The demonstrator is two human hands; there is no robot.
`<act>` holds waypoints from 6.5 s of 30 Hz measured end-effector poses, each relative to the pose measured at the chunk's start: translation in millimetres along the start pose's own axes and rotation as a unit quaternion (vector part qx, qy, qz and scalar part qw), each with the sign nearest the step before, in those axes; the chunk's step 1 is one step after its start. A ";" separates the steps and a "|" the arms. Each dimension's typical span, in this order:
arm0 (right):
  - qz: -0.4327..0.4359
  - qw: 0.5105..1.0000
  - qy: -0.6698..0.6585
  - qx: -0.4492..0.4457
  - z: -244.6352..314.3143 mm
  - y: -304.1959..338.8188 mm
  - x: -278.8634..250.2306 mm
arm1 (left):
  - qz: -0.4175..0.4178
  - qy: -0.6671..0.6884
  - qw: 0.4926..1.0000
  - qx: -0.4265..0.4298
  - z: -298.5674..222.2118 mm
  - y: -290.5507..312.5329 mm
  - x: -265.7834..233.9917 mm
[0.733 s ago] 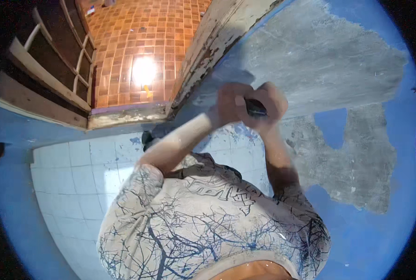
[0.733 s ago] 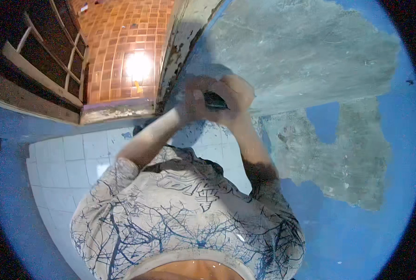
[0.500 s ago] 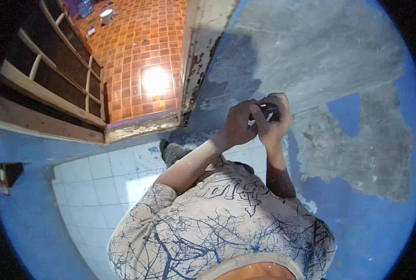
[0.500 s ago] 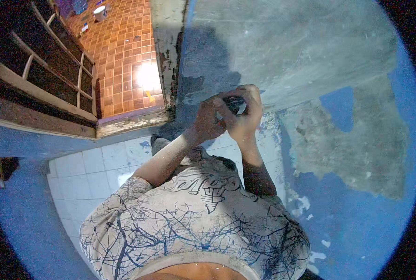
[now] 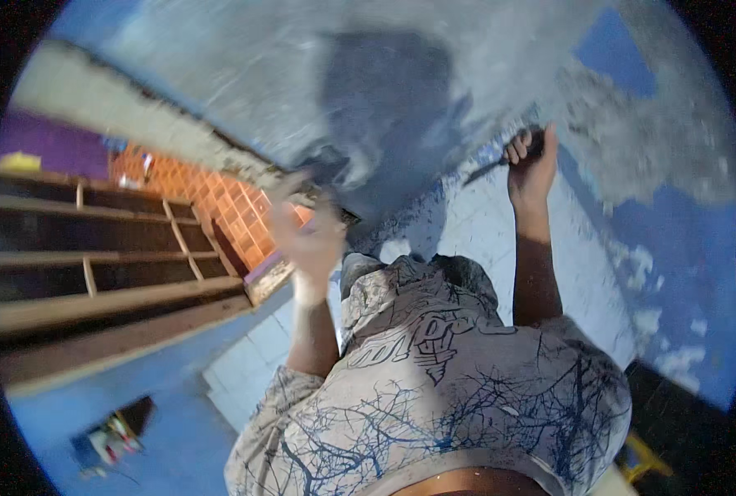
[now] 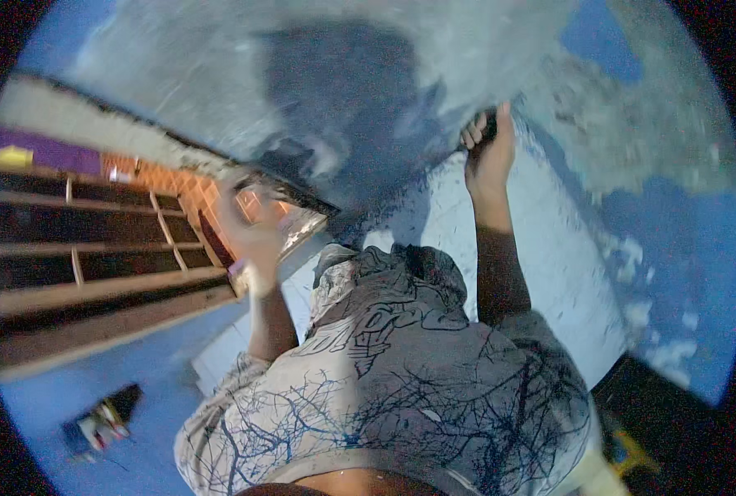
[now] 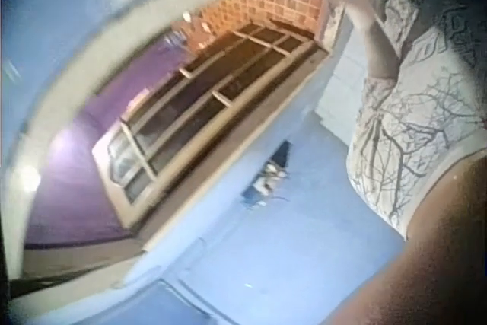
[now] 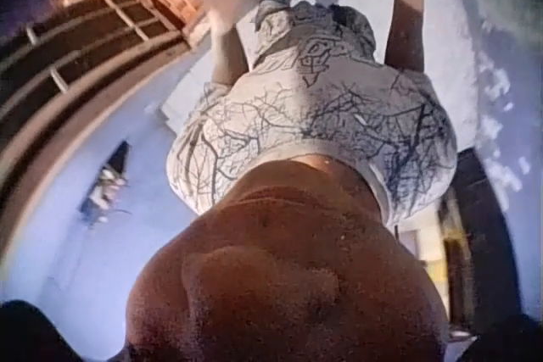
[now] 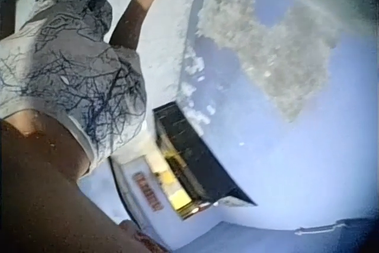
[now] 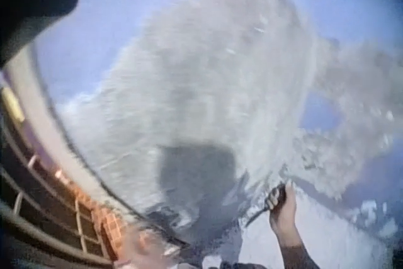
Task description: Scraping old paint and debris from a wall and window frame using a putty knife scraper.
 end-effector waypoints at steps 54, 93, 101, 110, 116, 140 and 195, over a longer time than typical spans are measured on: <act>-0.306 0.901 -0.226 -0.210 -91.1 -4.2 1.6 | -0.009 0.105 0.929 0.355 -20.9 -42.1 -16.1; -0.310 0.866 -0.194 -0.341 -102.7 35.5 34.9 | 0.506 0.229 0.828 -0.080 33.8 -67.9 149.9; -0.367 0.829 -0.241 -0.346 -122.0 55.8 33.2 | 0.485 0.289 0.823 -0.062 33.0 -69.4 148.3; -0.290 0.848 -0.296 -0.331 -96.6 52.6 23.6 | 0.457 0.304 0.829 -0.106 44.6 -73.0 145.3; -0.275 0.900 -0.063 -0.331 -109.2 50.0 49.9 | 0.481 0.321 0.808 -0.112 40.6 -69.4 151.9; -0.254 0.877 0.070 -0.401 -90.2 79.5 83.3 | 0.444 0.378 0.801 -0.134 50.8 -73.8 130.4; -0.366 0.862 -0.205 -0.284 -51.5 7.0 -19.6 | 0.462 0.292 0.834 -0.070 41.3 -68.8 133.6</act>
Point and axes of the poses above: each hand's wrist, its own y-axis away from the middle knuckle, its own x-axis out of the palm, z = x × y, the point moved 10 cm from there along -y, towards the middle knuckle, and after that the axes turned 15 degrees about y, right-handed, at the moved point
